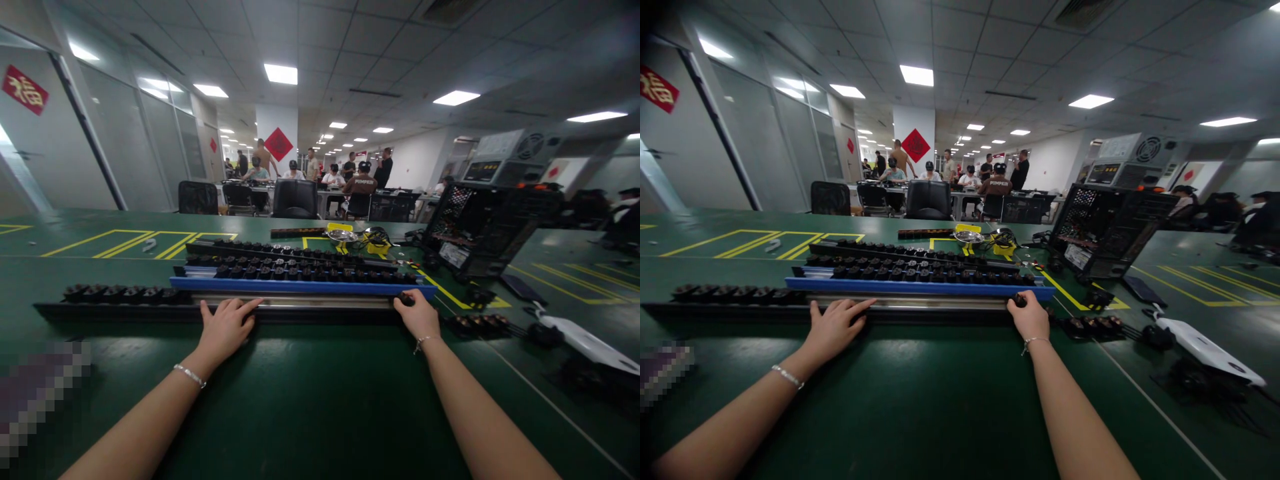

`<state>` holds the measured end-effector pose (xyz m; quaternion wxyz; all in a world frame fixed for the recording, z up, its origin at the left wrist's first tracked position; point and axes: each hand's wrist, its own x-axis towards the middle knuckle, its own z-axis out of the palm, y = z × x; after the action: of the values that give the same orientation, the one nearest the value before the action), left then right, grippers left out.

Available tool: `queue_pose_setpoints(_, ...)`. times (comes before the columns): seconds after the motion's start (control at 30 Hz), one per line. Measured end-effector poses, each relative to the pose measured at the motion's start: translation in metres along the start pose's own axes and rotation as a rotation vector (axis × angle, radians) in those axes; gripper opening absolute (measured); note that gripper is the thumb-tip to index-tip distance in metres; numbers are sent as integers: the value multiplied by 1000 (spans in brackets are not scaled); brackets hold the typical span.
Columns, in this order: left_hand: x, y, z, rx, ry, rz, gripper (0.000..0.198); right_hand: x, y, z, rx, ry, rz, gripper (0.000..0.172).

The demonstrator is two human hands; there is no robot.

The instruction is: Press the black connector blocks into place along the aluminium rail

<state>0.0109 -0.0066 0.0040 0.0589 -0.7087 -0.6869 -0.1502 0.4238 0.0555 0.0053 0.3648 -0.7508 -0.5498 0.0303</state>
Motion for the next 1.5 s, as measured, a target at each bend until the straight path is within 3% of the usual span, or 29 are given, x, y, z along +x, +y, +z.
queue_pose_setpoints(0.47, 0, 6, -2, 7, 1, -63, 38, 15, 32, -4, 124, 87, 68, 36)
queue_pose_setpoints(0.87, -2, 8, 1, 15, 17, -98, 38, 21, 43, 2, 156, 114, 48, 36)
queue_pose_setpoints(1.13, -3, 10, -2, 25, 15, -90, 37, 19, 35, 6, 163, 157, 126, 36)
queue_pose_setpoints(1.3, -1, 8, 0, 42, 26, -79, 36, 22, 47, -8, 97, 305, 258, 41)
queue_pose_setpoints(1.5, 0, 5, 3, 40, 40, -66, 37, 11, 51, -34, -29, 328, 261, 43)
